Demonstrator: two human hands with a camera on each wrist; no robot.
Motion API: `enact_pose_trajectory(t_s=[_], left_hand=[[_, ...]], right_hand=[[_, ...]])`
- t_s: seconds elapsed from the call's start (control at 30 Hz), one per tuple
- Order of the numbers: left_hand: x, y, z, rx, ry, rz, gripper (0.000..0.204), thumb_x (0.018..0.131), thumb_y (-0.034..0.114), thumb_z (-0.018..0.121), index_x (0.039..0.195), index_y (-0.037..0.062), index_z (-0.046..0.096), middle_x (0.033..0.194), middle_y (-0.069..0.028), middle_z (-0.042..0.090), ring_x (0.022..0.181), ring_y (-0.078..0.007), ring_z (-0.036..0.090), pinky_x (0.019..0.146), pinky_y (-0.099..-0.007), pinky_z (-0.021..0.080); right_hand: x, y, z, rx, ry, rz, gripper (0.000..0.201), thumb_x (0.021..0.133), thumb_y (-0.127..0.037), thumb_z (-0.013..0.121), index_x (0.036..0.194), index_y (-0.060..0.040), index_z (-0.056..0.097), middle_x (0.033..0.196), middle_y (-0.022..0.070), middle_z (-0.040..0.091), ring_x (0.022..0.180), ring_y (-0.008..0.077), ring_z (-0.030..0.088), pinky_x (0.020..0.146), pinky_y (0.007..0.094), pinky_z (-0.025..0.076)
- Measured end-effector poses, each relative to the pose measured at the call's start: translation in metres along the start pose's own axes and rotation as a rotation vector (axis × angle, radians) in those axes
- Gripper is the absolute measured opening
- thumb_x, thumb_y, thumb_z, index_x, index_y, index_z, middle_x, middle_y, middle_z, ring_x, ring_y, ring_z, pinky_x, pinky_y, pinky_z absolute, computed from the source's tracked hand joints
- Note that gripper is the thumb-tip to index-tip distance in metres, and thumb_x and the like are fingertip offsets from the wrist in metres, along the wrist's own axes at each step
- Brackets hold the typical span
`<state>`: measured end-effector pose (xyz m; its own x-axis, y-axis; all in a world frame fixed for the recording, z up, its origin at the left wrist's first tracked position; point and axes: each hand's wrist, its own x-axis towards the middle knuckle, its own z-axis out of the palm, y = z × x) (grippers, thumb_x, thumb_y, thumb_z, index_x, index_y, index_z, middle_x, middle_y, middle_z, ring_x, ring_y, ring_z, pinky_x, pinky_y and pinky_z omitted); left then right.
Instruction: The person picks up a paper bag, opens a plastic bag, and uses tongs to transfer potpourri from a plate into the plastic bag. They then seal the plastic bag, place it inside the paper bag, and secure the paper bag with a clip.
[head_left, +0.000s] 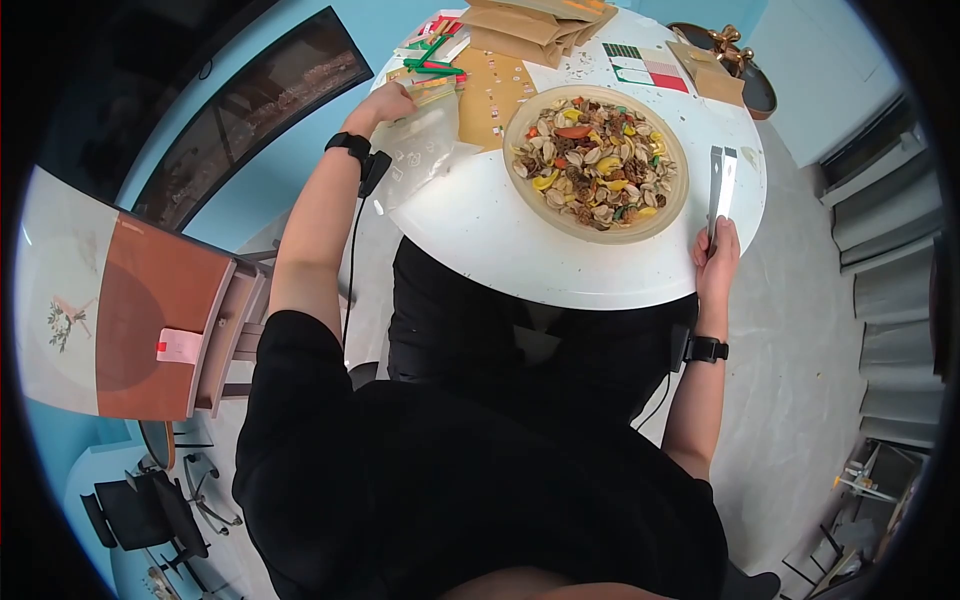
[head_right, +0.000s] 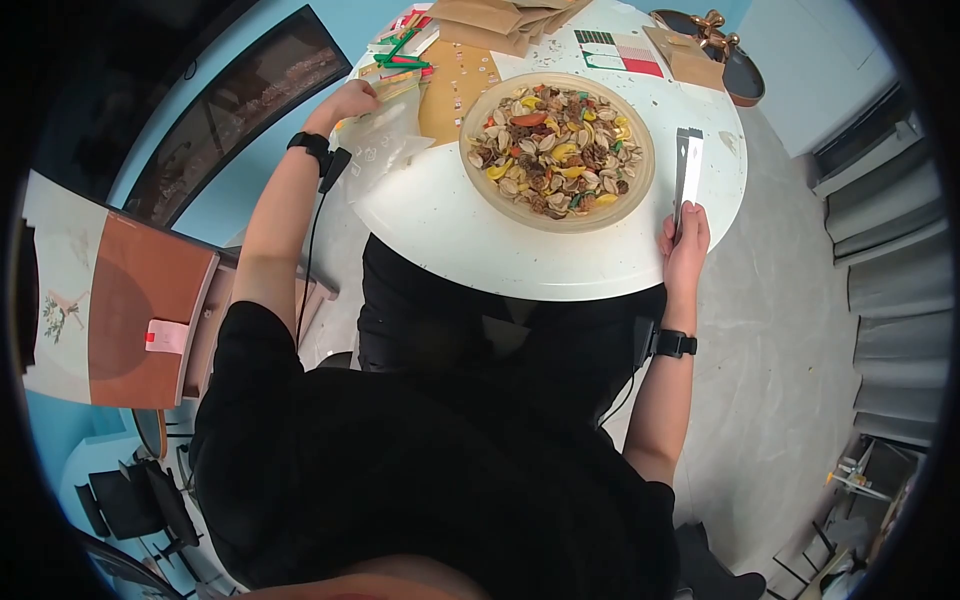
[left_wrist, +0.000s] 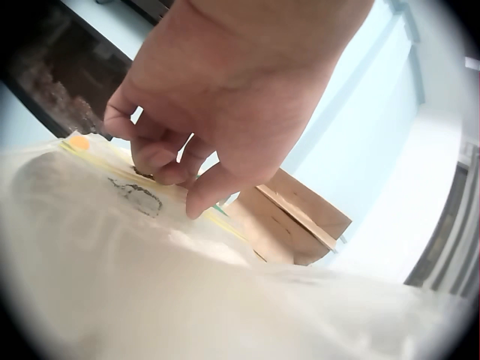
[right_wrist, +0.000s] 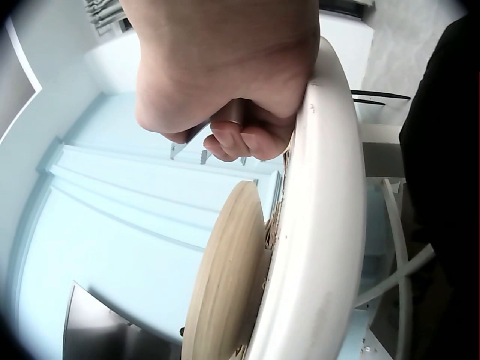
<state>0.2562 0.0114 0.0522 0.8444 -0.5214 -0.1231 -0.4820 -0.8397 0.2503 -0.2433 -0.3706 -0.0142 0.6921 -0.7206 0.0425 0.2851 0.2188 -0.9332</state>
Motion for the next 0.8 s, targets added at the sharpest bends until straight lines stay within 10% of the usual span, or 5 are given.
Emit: enact_pose_trajectory(t_s=[0.23,0.53,0.7,0.8], left_hand=[[-0.123,0.087,-0.076,-0.330,0.057,0.027,0.019,0.093,0.022,0.067,0.103,0.0050,0.065,0.082,-0.0068,0.072,0.072,-0.0145,0.067,0.074,-0.0294,0.054],[-0.273,0.156,-0.100,-0.493,0.513,0.495,0.016,0.095,0.015,0.072,0.093,0.0014,0.062,0.077,0.0002,0.065,0.074,-0.0077,0.063,0.072,-0.0233,0.051],[-0.300,0.189,-0.073,-0.429,0.616,0.544,0.018,0.088,0.007,0.077,0.088,0.0020,0.060,0.074,0.0016,0.058,0.069,-0.0077,0.055,0.068,-0.0234,0.048],[-0.320,0.217,-0.050,-0.596,0.579,0.685,0.032,0.087,0.002,0.075,0.111,0.0049,0.055,0.073,-0.0002,0.057,0.067,-0.0095,0.054,0.064,-0.0239,0.047]], right_hand=[[-0.001,0.000,-0.003,0.086,-0.004,-0.017,0.024,0.108,-0.029,0.054,0.095,-0.0097,0.051,0.067,-0.0022,0.043,0.053,0.0057,0.033,0.047,0.0229,0.026],[0.001,0.003,-0.004,0.058,-0.003,-0.041,0.022,0.103,-0.024,0.065,0.097,-0.0037,0.057,0.066,-0.0061,0.037,0.053,0.0045,0.031,0.047,0.0238,0.024],[-0.068,-0.055,0.103,-0.079,-0.059,-0.138,0.019,0.101,-0.018,0.068,0.093,-0.0061,0.056,0.064,-0.0061,0.043,0.050,0.0041,0.037,0.046,0.0221,0.025],[-0.103,-0.073,0.157,-0.121,-0.265,-0.241,0.023,0.099,-0.022,0.068,0.097,-0.0063,0.052,0.068,-0.0048,0.043,0.054,0.0052,0.035,0.048,0.0235,0.026]])
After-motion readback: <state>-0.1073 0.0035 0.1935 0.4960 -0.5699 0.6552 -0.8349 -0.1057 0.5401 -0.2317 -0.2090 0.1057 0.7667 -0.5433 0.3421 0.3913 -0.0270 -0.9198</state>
